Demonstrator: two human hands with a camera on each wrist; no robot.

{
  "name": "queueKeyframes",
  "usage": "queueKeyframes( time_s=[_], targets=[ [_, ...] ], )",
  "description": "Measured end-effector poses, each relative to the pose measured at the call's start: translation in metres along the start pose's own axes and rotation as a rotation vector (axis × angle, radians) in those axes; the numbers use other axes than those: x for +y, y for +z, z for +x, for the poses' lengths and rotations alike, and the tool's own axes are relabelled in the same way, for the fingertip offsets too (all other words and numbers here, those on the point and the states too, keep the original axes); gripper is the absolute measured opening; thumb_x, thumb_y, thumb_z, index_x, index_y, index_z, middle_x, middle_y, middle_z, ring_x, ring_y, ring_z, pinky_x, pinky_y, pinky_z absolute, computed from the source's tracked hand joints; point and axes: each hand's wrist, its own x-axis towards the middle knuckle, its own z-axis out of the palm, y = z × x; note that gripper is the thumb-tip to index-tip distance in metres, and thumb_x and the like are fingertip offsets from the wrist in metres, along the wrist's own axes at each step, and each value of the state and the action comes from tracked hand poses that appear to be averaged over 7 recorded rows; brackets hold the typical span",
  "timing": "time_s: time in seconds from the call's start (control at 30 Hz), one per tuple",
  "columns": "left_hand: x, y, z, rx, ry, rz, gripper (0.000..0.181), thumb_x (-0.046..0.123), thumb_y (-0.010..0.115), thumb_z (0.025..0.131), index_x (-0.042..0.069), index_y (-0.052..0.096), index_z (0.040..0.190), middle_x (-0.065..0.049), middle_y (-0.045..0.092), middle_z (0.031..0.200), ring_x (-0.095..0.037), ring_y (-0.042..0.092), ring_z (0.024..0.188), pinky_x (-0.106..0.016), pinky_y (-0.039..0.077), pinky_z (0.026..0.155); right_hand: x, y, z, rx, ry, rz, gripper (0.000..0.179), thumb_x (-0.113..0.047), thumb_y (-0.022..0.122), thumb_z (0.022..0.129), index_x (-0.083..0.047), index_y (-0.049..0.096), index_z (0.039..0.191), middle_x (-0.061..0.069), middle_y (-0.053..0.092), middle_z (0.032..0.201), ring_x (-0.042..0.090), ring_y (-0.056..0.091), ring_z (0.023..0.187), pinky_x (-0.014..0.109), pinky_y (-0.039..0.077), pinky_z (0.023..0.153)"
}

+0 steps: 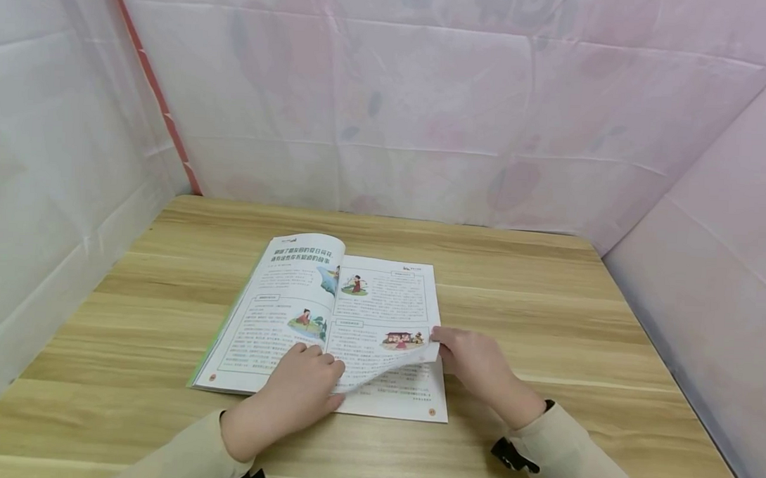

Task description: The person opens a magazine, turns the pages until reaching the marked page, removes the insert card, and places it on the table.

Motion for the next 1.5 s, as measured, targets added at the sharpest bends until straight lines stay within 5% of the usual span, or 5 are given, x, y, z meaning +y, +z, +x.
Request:
queueKeyframes(
  time_s=[0.37,0.5,0.7,1.2,1.5],
  targets=[
    [0.001,0.001,0.004,0.074,-0.063,-0.127,0.01,0.015,0.064,0.078,0.011,0.061,0.069,0.005,0.053,0.059,-0.012,0.047,0.052,-0.028,0.036,0.05,0.008,-0.006,-0.006,-0.334,0.175,0.053,0.091,-0.041,0.069,0.082,0.004,0.021,0.144,0.023,0.041,0.139,0.024,0.064,0.079,0.033,0.05,0.057],
    [-0.003,-0.002,0.003,0.093,-0.123,-0.248,0.021,0.013,0.062,0.081,0.015,0.052,0.062,0.009,0.041,0.054,-0.007,0.036,0.046,-0.023,0.031,0.043,0.012,-0.005,-0.011,-0.47,0.127,0.061,0.096,-0.056,0.066,0.076,-0.001,0.028,0.145,0.017,0.028,0.148,0.033,0.041,0.127,0.046,0.047,0.087],
    [-0.015,-0.019,-0.003,0.102,-0.252,-0.404,0.029,0.018,0.062,0.086,0.017,0.047,0.061,0.009,0.042,0.055,-0.004,0.037,0.049,-0.022,0.032,0.043,0.012,-0.004,-0.012,-0.575,0.102,0.053,0.101,-0.065,0.068,0.066,-0.007,0.036,0.143,0.01,0.024,0.151,0.037,0.027,0.134,0.053,0.04,0.094],
    [-0.061,-0.056,-0.029,0.482,-0.397,-0.444,0.021,0.014,0.062,0.088,0.011,0.057,0.068,0.003,0.049,0.059,-0.007,0.037,0.047,-0.023,0.033,0.042,0.012,-0.003,-0.012,-0.589,0.119,0.043,0.102,-0.061,0.071,0.065,-0.006,0.035,0.143,0.011,0.023,0.152,0.037,0.024,0.135,0.053,0.037,0.096],
    [-0.085,-0.066,-0.054,0.437,-0.497,-0.441,0.016,0.019,0.057,0.092,0.01,0.069,0.085,-0.005,0.067,0.082,-0.009,0.048,0.05,-0.025,0.04,0.047,0.012,-0.001,-0.012,-0.587,0.12,0.039,0.102,-0.062,0.07,0.066,-0.007,0.034,0.144,0.011,0.022,0.152,0.037,0.023,0.136,0.054,0.037,0.097]
  ],
)
